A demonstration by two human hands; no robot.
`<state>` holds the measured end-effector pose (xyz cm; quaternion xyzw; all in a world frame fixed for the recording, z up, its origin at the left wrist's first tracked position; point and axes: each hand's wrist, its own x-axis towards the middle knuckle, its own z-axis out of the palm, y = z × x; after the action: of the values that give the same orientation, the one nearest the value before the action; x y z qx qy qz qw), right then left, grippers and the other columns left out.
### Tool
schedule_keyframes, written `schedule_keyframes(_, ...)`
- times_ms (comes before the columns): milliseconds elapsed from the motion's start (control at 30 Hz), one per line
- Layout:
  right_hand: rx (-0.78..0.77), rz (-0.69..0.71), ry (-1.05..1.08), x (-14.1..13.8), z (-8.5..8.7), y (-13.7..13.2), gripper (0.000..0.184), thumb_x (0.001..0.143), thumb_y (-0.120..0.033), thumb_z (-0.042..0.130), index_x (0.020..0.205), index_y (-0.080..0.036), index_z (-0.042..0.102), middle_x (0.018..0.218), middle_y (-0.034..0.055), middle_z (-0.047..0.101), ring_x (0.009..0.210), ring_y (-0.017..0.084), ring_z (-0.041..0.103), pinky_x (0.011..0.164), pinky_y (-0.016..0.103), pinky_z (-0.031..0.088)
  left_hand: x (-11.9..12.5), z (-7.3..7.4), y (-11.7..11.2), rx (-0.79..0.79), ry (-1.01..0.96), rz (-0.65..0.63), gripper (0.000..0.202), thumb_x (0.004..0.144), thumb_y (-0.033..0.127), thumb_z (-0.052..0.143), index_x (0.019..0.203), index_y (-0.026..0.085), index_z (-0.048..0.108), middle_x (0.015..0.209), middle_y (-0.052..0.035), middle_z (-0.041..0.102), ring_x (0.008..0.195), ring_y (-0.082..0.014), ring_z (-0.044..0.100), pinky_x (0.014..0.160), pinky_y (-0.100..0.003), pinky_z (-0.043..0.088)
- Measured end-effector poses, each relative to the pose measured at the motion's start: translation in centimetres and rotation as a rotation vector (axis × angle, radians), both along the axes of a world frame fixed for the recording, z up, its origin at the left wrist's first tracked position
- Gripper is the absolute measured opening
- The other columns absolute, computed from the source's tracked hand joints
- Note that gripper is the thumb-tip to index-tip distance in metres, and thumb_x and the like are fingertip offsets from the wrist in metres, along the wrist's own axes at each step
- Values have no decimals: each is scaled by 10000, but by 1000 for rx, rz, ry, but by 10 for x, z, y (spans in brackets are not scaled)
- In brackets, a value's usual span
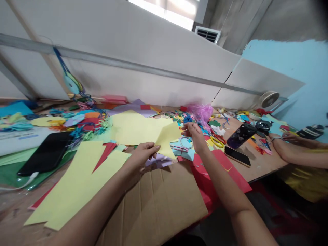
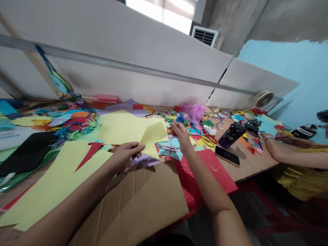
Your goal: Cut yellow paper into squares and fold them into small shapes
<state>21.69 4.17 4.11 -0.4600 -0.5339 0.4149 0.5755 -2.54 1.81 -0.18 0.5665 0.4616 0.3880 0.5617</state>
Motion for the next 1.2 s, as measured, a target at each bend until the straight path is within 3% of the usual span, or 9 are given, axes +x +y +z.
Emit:
schedule_keyframes(100,-200,130,42,-19,-24,-13,486,708,-651,752,843,-199,638,786,12,712,631,127,606,651,269,444,6,-2,-1,32,-21,72,451,691,602,707,588,183,578,511,17,542,488,-103,421,494,-229,304)
schedule_keyframes(233,-300,290,148,-43,-43,-29,442,597,-498,882,849,-171,722,799,36,757,684,179,658,697,311,502,16,-1,-9,-6,-29,-13,471,680,637,700,618,184,591,525,20,550,478,-112,444,489,-240,332)
schedule_keyframes(333,-291,236,244,-45,-44,-32,430,590,-433,898,896,-160,768,865,61,787,729,209,689,732,335,525,18,4,-13,-39,-19,-74,520,695,704,652,652,188,606,561,10,580,484,-129,465,498,-260,369)
schedule_keyframes(533,-271,122,305,-31,-45,-27,427,583,-403,904,920,-166,794,933,75,799,788,233,714,776,354,543,14,9,-10,94,52,-20,503,758,690,599,683,194,623,639,-21,638,625,-170,546,608,-277,421)
schedule_keyframes(800,-275,159,303,-33,-45,-30,373,590,-397,898,864,-164,799,862,62,795,716,202,688,731,331,522,17,8,-12,91,48,-46,414,720,606,663,721,193,633,664,-9,623,647,-173,551,611,-271,429)
schedule_keyframes(1100,-246,175,278,-35,-45,-34,350,608,-400,886,849,-169,782,835,54,776,730,203,676,728,330,517,19,5,-11,74,-19,-56,461,709,649,683,781,193,663,711,-19,644,667,-171,559,611,-271,441)
schedule_keyframes(1200,-274,215,299,-37,-46,-35,356,604,-413,889,842,-174,776,794,44,762,719,207,675,739,341,523,19,3,-11,59,-33,-49,437,676,612,729,720,188,636,660,0,609,626,-148,527,580,-251,411)
